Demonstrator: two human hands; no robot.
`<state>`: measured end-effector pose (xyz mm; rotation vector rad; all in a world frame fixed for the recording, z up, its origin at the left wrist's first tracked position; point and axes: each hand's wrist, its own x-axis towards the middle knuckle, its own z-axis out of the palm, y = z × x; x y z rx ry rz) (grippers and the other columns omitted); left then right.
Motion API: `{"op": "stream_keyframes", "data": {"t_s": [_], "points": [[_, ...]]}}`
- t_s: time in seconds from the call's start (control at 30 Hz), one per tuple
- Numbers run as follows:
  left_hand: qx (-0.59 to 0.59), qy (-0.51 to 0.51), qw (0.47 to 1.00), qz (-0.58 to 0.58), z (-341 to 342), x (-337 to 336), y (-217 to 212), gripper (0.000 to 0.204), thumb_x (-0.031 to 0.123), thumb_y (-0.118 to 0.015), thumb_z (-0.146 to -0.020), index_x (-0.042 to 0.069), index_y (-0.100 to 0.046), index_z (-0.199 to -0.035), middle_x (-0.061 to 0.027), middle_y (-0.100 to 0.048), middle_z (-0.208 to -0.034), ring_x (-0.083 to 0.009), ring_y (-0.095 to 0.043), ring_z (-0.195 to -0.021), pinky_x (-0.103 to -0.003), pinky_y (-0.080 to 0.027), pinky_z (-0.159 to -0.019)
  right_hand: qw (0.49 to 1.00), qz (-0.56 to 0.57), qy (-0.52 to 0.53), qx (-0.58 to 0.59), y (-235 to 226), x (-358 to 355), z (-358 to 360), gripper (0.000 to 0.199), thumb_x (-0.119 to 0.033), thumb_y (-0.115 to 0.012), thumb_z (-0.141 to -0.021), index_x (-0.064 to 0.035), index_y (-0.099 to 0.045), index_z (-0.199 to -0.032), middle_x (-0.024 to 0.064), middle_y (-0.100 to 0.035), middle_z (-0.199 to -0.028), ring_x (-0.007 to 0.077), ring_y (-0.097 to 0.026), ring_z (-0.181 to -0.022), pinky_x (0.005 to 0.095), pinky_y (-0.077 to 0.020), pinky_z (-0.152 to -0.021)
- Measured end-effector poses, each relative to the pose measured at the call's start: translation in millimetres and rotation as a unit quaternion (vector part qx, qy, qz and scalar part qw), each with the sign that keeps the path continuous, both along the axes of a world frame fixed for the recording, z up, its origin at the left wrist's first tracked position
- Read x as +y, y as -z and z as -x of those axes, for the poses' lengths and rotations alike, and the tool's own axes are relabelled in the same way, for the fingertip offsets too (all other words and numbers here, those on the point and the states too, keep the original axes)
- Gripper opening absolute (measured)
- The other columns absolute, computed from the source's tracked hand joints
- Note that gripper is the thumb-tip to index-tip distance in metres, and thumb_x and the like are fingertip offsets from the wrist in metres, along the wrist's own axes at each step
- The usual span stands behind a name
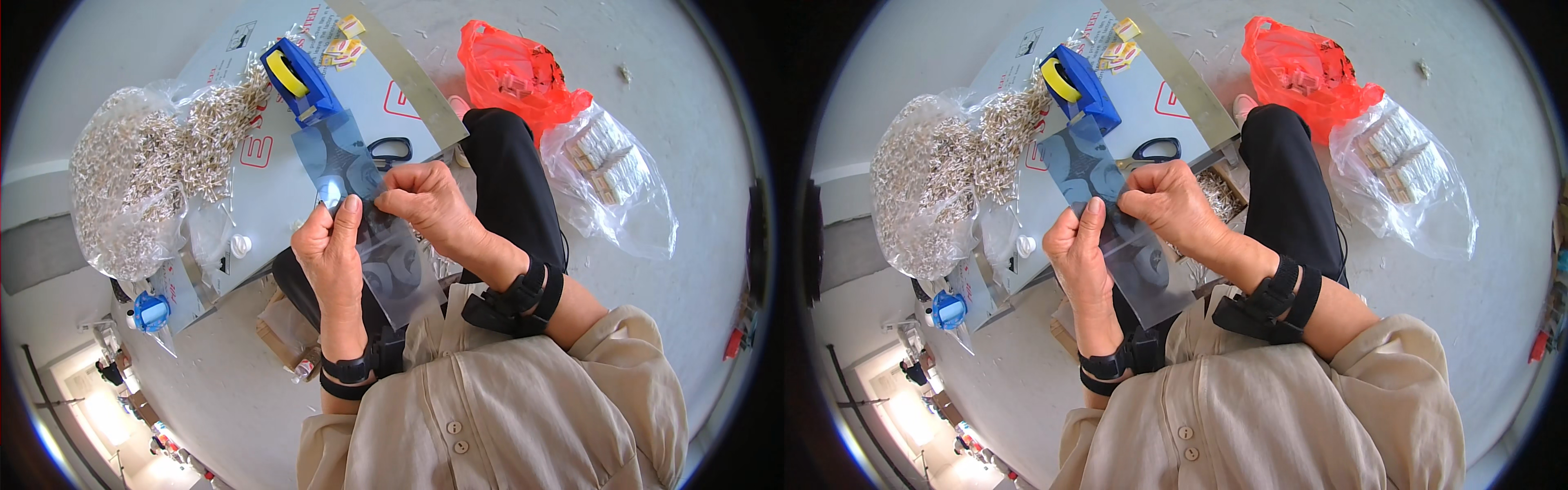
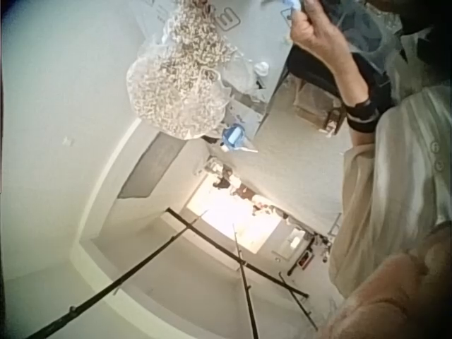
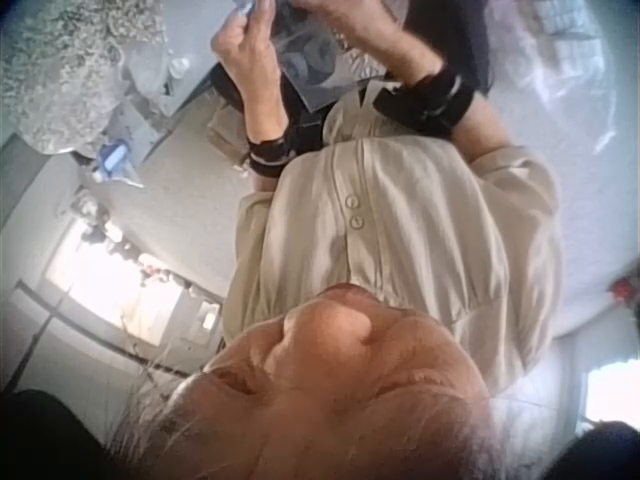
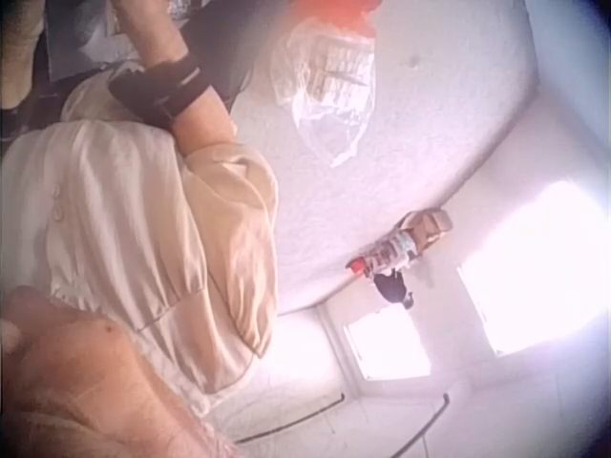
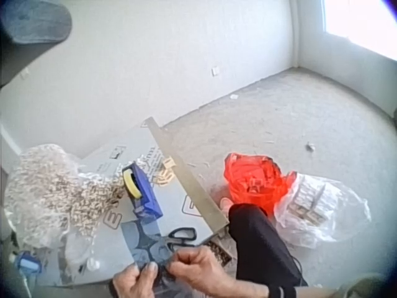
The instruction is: Packaging small plastic parts and strips into plastic bags and sealing them with tape.
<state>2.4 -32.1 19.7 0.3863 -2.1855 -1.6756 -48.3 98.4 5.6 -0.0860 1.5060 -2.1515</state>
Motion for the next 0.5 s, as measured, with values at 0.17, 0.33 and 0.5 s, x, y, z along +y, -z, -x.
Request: {"op": "stream_keyframes", "data": {"t_s": [0.17, 0.33, 0.5], "points": [[0.01, -0.013, 1.0, -0.016, 0.8, 2.0, 0.3, 0.042, 0.009, -0.065, -0.085, 0.006, -0.033, -0.057, 0.0083, -0.029, -0.055, -0.0037, -0.021, -0.054, -0.024, -0.015, -0.046, 0.999, 0.03, -0.03, -0.03, 6.1, 4.7, 2.5, 0.02, -0.008, -0.061, -0.077, -0.0051, -0.051, -0.06, -0.0076, -0.04, -0.056, 0.0015, -0.034, -0.053, 0.0208, -0.0262, -0.048], [-0.002, -0.013, 0.995, -0.098, -4.0, -7.5, 1.5, 0.048, 0.038, -0.05, -0.093, 0.006, -0.045, -0.059, 0.0055, -0.042, -0.058, -0.0046, -0.035, -0.055, -0.024, -0.026, -0.049, 0.992, 0.075, -0.073, -0.067, 8.9, 7.7, 4.5, 0.014, -0.011, -0.058, -0.085, -0.0034, -0.058, -0.073, -0.0059, -0.05, -0.066, 0.0022, -0.041, -0.06, 0.0194, -0.0316, -0.055], [0.007, 0.145, 0.901, -0.41, 6.1, -12.3, -0.6, 0.058, 0.037, -0.051, -0.089, -0.008, -0.044, -0.125, -0.0155, -0.048, -0.129, -0.0227, -0.041, -0.122, -0.036, -0.028, -0.102, 0.95, 0.247, -0.084, -0.175, 22.1, 8.3, 3.6, 0.006, -0.007, -0.058, -0.086, -0.0011, -0.06, -0.086, 0.0, -0.06, -0.081, 0.0073, -0.056, -0.075, 0.0216, -0.0441, -0.072]]}}
